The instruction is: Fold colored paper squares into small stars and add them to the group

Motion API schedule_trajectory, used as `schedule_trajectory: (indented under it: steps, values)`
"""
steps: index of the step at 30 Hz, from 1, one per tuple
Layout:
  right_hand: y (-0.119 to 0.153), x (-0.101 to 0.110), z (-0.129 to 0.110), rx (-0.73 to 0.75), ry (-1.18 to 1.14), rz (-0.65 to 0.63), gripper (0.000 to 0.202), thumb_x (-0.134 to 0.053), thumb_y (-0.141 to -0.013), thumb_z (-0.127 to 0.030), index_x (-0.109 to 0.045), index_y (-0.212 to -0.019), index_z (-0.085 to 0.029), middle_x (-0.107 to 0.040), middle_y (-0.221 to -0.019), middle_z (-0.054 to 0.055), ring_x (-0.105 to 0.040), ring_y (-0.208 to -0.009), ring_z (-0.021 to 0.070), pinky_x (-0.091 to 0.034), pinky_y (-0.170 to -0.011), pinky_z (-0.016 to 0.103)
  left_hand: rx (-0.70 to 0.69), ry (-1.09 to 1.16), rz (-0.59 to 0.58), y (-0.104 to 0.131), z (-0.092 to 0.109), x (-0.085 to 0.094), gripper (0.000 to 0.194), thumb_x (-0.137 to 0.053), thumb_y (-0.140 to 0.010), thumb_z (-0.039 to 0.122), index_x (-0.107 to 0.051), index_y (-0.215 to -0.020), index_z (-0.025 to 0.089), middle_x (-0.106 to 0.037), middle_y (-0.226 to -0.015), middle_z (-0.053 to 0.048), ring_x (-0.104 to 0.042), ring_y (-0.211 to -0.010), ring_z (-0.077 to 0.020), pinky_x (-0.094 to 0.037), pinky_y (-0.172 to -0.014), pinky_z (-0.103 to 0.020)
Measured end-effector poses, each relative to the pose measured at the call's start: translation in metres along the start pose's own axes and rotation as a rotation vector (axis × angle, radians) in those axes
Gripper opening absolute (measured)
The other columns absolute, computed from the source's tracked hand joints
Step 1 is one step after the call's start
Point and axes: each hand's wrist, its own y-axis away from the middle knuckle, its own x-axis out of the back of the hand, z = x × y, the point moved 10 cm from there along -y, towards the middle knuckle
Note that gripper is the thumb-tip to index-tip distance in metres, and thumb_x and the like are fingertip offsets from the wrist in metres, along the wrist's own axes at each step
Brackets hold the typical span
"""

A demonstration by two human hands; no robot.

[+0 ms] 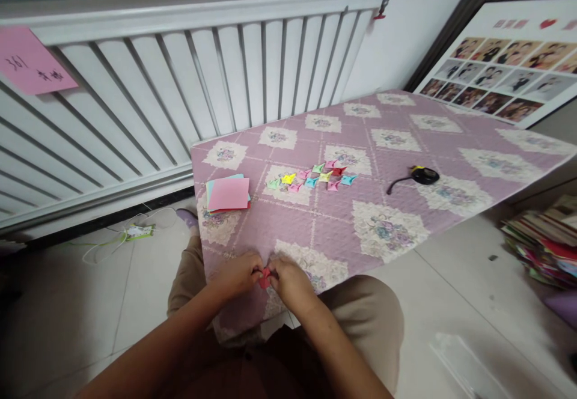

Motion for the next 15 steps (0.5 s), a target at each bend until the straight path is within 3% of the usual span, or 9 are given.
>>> schedule_trajectory:
  steps: [15]
  values:
    - [-0.0046, 0.0, -0.0072, 0.115, -0.02, 0.01, 0.017, -0.056, -0.07, -0.003, -0.055, -0.071, -0.02, -0.056, -0.073, -0.001, -0.051, -0.07, 0.014, -0.036, -0.065, 0.024, -0.138, -0.042, -0.025, -0.0041, 0.0073, -0.0021, 0.011, -0.052, -0.081, 0.016, -0.062, -0.083, 0.019, -0.062, -0.089, -0.003, -0.055, -0.085, -0.0176, -0.04, -0.074, -0.027]
